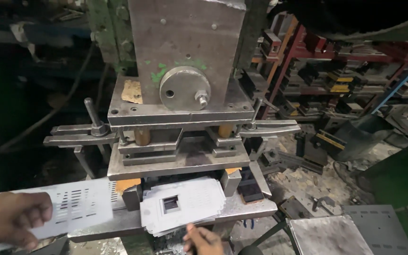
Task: Manually operating an industrial stamping press to punch and form metal sheet components.
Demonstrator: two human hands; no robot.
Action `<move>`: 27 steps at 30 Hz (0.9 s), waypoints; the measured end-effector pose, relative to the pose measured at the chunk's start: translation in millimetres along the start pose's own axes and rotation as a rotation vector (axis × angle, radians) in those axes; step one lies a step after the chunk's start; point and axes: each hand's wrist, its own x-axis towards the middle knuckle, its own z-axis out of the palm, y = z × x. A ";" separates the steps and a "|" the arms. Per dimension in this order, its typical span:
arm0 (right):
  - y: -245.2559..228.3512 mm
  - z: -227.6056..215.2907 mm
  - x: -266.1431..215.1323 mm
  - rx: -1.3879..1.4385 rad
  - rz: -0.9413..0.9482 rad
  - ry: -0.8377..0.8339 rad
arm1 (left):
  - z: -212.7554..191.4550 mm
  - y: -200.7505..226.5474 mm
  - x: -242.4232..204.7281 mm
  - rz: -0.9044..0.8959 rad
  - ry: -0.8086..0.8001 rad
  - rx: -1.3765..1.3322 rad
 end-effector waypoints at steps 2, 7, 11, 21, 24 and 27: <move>3.9 9.9 -13.7 -0.110 -0.154 -0.214 | -0.6 55.7 -44.8 -0.020 0.036 0.102; -13.3 68.1 -63.9 -0.060 -0.420 -0.590 | 29.9 154.6 -88.0 0.139 0.003 0.304; -49.1 93.6 -70.4 0.262 -0.310 -0.150 | 77.5 196.2 -66.5 0.529 0.143 0.265; -205.3 69.7 -48.5 0.450 -0.072 -0.006 | 66.2 158.7 -52.8 0.387 1.053 -0.553; -215.7 75.2 -26.2 0.664 -0.158 0.007 | 84.4 50.0 61.7 0.353 1.137 -0.108; -184.6 69.6 19.5 0.553 -0.272 -0.022 | 117.7 -32.1 167.1 0.151 0.697 0.459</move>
